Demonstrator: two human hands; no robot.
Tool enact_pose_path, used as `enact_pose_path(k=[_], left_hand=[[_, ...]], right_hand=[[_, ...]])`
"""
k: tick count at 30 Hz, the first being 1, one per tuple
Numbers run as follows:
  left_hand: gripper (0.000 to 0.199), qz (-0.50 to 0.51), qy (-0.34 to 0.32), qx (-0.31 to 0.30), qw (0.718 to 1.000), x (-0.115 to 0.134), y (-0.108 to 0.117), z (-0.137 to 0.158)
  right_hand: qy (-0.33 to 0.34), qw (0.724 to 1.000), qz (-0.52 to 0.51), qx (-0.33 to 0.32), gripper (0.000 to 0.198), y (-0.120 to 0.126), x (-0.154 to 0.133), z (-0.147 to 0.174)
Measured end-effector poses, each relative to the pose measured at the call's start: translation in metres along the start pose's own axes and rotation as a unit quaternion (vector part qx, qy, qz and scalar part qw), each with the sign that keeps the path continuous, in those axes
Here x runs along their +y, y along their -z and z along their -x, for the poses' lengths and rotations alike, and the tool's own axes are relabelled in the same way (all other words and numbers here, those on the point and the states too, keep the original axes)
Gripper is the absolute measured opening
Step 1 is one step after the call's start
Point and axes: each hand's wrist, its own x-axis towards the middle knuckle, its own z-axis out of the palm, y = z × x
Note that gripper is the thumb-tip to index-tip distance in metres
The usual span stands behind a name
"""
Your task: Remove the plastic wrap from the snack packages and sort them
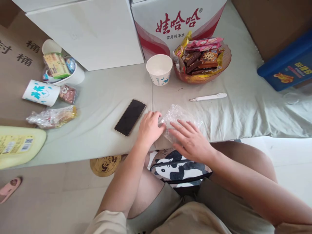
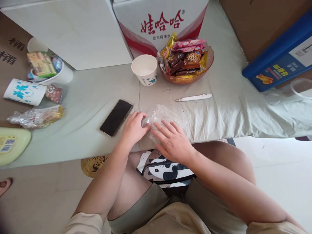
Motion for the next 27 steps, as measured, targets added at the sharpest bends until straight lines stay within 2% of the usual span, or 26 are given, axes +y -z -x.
enact_pose_path(k=[3,5,8,11,14,16,19,22,25,27], left_hand=[[0.016,0.003,-0.002,0.009,1.000,0.000,-0.001,-0.001],[0.015,0.003,-0.007,0.014,1.000,0.000,-0.001,-0.001],[0.015,0.004,-0.008,0.010,1.000,0.000,-0.002,-0.002],[0.016,0.002,-0.007,0.000,1.000,0.000,-0.002,-0.003],[0.016,0.003,-0.003,-0.003,1.000,0.001,-0.002,-0.003],[0.015,0.007,-0.002,-0.003,1.000,0.002,-0.003,-0.004],[0.015,0.014,0.000,0.000,1.000,0.002,-0.003,-0.005],[0.020,0.039,0.002,0.007,0.999,0.002,-0.002,-0.004],[0.039,0.132,-0.004,0.013,0.991,0.002,0.000,-0.003],[0.056,0.236,-0.007,-0.003,0.972,0.002,0.002,-0.002]], right_hand=[[-0.008,0.998,0.017,-0.064,0.056,-0.011,-0.011,0.008],[-0.011,0.997,-0.015,-0.070,0.055,-0.010,-0.008,0.007],[-0.044,0.996,-0.075,-0.005,0.044,0.002,0.011,0.001],[-0.153,0.985,-0.040,0.073,0.038,0.014,0.034,-0.005],[-0.233,0.970,0.023,0.059,0.047,0.016,0.047,-0.005],[-0.224,0.974,0.013,0.027,0.049,0.013,0.048,-0.004],[-0.177,0.981,-0.077,-0.003,0.047,0.011,0.044,-0.002],[-0.176,0.972,-0.152,0.011,0.047,0.017,0.041,-0.001],[-0.162,0.964,-0.209,0.040,0.044,0.027,0.042,0.000],[-0.129,0.955,-0.264,0.045,0.043,0.033,0.043,0.001]])
